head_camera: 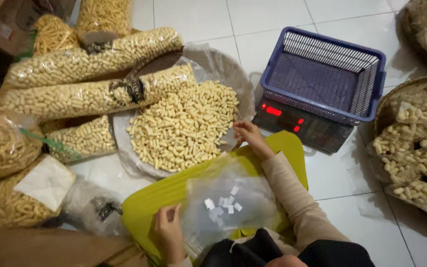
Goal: The person scoops small cylindrical snacks from a large woven basket into clear plastic bags. They place each filled bag onto a digital scale to check the weight, then move the bag into a blue basket. The person repeats this process throughout the clip.
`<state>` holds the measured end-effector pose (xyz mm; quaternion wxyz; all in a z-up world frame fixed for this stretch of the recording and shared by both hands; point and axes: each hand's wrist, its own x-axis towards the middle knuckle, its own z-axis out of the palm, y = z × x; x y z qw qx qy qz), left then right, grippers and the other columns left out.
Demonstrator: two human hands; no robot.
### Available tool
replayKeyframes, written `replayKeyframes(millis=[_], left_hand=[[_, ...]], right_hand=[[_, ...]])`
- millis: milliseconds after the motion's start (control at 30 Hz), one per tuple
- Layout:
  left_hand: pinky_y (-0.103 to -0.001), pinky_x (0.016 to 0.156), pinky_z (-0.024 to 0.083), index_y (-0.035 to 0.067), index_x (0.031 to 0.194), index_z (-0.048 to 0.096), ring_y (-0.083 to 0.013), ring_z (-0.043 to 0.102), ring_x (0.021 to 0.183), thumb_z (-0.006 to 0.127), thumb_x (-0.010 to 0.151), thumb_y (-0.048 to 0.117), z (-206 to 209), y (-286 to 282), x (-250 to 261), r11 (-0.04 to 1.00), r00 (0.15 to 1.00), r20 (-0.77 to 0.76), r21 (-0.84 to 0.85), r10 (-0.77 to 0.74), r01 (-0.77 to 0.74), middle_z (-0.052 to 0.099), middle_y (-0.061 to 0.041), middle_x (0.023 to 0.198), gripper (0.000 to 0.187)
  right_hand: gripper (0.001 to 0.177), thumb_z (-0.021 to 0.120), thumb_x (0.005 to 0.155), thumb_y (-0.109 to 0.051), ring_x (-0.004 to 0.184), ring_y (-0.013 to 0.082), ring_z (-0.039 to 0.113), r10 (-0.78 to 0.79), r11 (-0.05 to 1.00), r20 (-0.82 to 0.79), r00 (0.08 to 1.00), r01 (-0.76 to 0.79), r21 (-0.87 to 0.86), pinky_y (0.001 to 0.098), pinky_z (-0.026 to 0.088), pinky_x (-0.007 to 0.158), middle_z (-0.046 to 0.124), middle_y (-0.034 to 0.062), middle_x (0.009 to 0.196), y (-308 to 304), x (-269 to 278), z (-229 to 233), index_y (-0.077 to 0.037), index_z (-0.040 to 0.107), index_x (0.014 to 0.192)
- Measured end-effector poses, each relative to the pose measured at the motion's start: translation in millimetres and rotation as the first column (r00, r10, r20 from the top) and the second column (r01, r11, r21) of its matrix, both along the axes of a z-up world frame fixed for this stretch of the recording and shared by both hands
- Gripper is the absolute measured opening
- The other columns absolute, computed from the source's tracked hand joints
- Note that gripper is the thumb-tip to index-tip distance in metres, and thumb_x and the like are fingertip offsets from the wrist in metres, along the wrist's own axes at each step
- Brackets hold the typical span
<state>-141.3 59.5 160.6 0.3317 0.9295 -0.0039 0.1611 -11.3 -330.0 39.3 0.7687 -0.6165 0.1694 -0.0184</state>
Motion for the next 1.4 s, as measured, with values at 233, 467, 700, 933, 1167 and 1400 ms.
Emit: replayKeyframes(millis=[233, 467, 700, 933, 1167, 1400], left_hand=[[-0.034, 0.071, 0.062, 0.002, 0.114, 0.069, -0.0223, 0.073, 0.086, 0.083, 0.073, 0.000, -106.4, 74.6, 6.6, 0.974, 0.910, -0.395, -0.222, -0.125, 0.037, 0.070, -0.013, 0.102, 0.043], [-0.033, 0.079, 0.062, -0.002, 0.104, 0.065, -0.0206, 0.075, 0.086, 0.077, 0.086, 0.001, -144.3, 82.6, 0.3, 0.861, 0.985, -0.158, -0.509, -0.072, -0.018, 0.075, -0.010, 0.094, 0.023], [-0.033, 0.074, 0.057, 0.000, 0.089, 0.067, -0.0213, 0.071, 0.080, 0.078, 0.089, 0.007, -75.4, 51.8, 15.8, 0.992, 0.999, -0.038, -0.120, 0.024, -0.029, 0.074, -0.013, 0.090, 0.013], [-0.027, 0.061, 0.052, 0.001, 0.116, 0.045, -0.0195, 0.068, 0.073, 0.053, 0.108, 0.005, -47.1, 53.6, 58.6, 0.717, 0.994, 0.061, -0.689, -0.088, 0.106, 0.071, -0.019, 0.102, 0.012], [-0.027, 0.062, 0.054, 0.002, 0.120, 0.046, -0.0171, 0.065, 0.071, 0.056, 0.108, 0.003, -11.4, 26.7, 149.5, 0.614, 0.953, 0.269, -0.732, -0.137, 0.295, 0.071, -0.016, 0.098, 0.015], [-0.053, 0.104, 0.042, 0.000, 0.125, 0.055, -0.0392, 0.055, 0.122, 0.073, 0.090, 0.010, -25.5, -11.3, 192.3, 0.999, 0.870, 0.491, -0.038, 0.038, -0.022, 0.062, -0.021, 0.128, 0.041]], right_hand=[[0.022, 0.064, 0.100, -0.013, 0.078, 0.0098, 0.062, -0.059, 0.997, 0.063, 0.996, 0.062, -0.037, 0.0239, 0.052, 0.065, 0.065, 0.0002, 0.091, -10.8, 3.3, -2.8, -0.005, 0.067, 0.120], [0.021, 0.064, 0.099, -0.013, 0.079, 0.0094, 0.065, -0.064, 0.997, 0.045, 0.997, 0.066, -0.048, 0.0244, 0.054, 0.066, 0.068, -0.0002, 0.096, -10.8, 7.9, -19.8, -0.006, 0.065, 0.119], [0.021, 0.062, 0.100, -0.013, 0.078, 0.0118, 0.064, -0.052, 0.997, 0.023, 0.998, 0.053, -0.048, 0.0261, 0.054, 0.065, 0.068, 0.0015, 0.096, -13.9, 7.1, -21.9, -0.005, 0.064, 0.120], [0.042, 0.056, 0.104, -0.020, 0.092, 0.0125, 0.068, 0.398, 0.909, 0.130, 0.908, -0.371, -0.190, 0.0288, 0.058, 0.080, 0.070, 0.0046, 0.121, 11.1, -6.8, 39.6, -0.006, 0.054, 0.143], [0.038, 0.060, 0.106, -0.024, 0.095, 0.0107, 0.063, 0.630, 0.776, 0.276, 0.726, -0.581, -0.244, 0.0277, 0.053, 0.082, 0.068, 0.0068, 0.116, 62.5, 5.4, 69.9, -0.006, 0.052, 0.139], [0.016, 0.059, 0.105, -0.021, 0.062, 0.0074, 0.060, 0.373, 0.923, 0.139, 0.918, -0.351, -0.158, 0.0223, 0.048, 0.052, 0.067, 0.0018, 0.085, 62.8, 30.5, 48.1, -0.007, 0.062, 0.100]])
